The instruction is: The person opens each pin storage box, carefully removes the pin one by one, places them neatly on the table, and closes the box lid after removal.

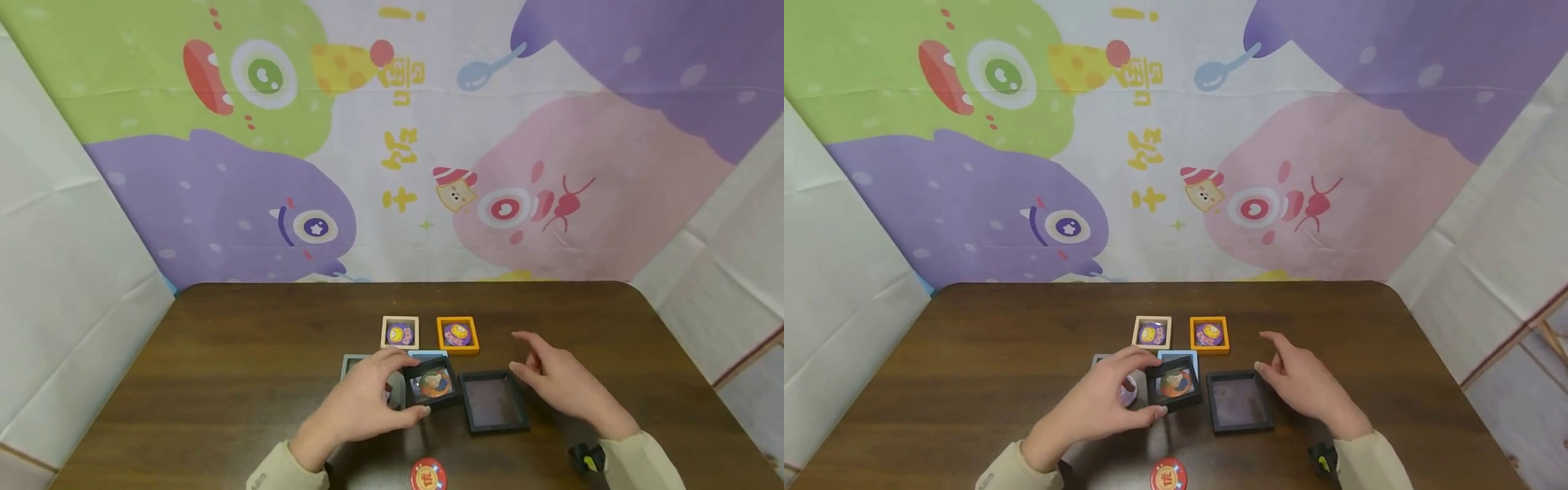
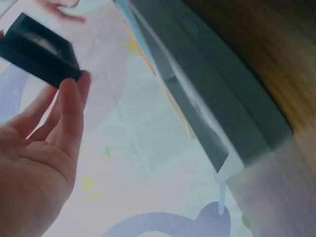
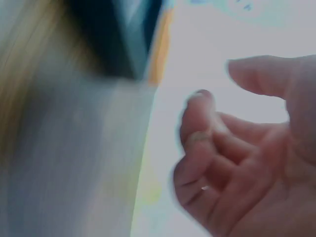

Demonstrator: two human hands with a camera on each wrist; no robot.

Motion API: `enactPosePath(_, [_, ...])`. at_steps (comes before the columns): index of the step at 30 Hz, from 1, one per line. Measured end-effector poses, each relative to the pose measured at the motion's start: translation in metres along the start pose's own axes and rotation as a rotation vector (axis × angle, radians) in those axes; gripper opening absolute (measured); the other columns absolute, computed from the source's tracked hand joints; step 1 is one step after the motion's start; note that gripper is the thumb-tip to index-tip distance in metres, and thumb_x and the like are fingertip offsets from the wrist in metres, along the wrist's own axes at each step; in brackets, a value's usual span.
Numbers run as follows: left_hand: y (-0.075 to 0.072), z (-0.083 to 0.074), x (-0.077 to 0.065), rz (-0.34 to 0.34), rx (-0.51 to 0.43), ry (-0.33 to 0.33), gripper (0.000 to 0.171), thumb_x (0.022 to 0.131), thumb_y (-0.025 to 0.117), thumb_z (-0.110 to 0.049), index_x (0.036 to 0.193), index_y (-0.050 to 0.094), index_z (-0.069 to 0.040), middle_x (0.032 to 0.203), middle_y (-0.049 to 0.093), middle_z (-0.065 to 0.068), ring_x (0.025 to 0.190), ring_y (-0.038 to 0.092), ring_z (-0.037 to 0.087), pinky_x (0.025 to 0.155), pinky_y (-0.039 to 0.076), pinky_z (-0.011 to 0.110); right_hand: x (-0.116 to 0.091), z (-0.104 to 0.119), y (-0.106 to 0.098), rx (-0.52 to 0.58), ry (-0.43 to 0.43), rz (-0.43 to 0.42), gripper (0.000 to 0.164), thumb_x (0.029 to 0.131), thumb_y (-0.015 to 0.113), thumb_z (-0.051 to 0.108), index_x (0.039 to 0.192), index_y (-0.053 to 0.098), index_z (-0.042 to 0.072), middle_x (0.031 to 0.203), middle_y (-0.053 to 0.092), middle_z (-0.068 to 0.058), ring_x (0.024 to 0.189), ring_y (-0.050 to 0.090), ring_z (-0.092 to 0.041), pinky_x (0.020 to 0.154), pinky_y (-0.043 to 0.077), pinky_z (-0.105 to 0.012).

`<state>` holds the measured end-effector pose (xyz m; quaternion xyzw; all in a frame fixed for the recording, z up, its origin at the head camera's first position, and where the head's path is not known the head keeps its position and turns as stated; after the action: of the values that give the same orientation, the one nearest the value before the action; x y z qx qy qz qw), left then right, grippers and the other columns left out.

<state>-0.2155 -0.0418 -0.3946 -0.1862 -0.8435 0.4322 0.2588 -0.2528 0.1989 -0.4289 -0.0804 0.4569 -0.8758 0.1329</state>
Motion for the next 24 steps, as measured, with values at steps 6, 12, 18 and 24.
enactPosePath(6, [-0.011,-0.005,0.003,-0.083,-0.198,0.031,0.053,0.077,0.061,-0.057,0.117,0.056,-0.022,0.108,0.054,-0.014,0.084,0.053,0.005,0.062,0.048,0.021,-0.01,0.056,0.005,0.325,-0.106,-0.126,0.039,0.09,0.055,0.04,0.126,0.047,0.026,0.101,0.057,0.001,0.09,0.055,-0.013,0.07,0.048,-0.03])
enactPosePath(12, [-0.011,-0.003,0.002,-0.095,-0.247,0.003,0.049,0.08,0.06,-0.054,0.115,0.058,-0.02,0.104,0.057,-0.012,0.085,0.053,0.005,0.064,0.049,0.023,-0.017,0.092,0.023,0.636,-0.222,-0.1,0.049,0.091,0.057,0.016,0.136,0.038,0.02,0.133,0.045,-0.005,0.118,0.046,-0.024,0.088,0.045,-0.038])
enactPosePath(18, [-0.009,-0.001,0.001,-0.085,-0.285,-0.027,0.046,0.081,0.061,-0.051,0.113,0.059,-0.019,0.105,0.058,-0.012,0.086,0.054,0.007,0.066,0.048,0.021,-0.018,0.103,0.037,0.693,-0.22,-0.06,0.053,0.088,0.06,0.02,0.136,0.038,0.021,0.136,0.043,-0.007,0.121,0.044,-0.018,0.09,0.043,-0.037])
enactPosePath(24, [-0.005,-0.002,0.001,-0.057,-0.258,-0.052,0.05,0.081,0.059,-0.055,0.113,0.059,-0.017,0.104,0.058,-0.01,0.085,0.056,0.012,0.066,0.048,0.023,-0.017,0.096,0.047,0.696,-0.141,-0.072,0.053,0.088,0.061,0.026,0.135,0.038,0.017,0.135,0.044,-0.005,0.12,0.044,-0.018,0.091,0.042,-0.037])
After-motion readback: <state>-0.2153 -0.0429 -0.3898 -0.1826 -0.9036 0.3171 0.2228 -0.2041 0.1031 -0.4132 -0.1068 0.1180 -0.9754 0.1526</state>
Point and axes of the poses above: each hand's wrist, its own x-axis towards the middle knuckle, its own y-axis out of the palm, z = x × y, the point moved 10 cm from there along x, towards the middle knuckle
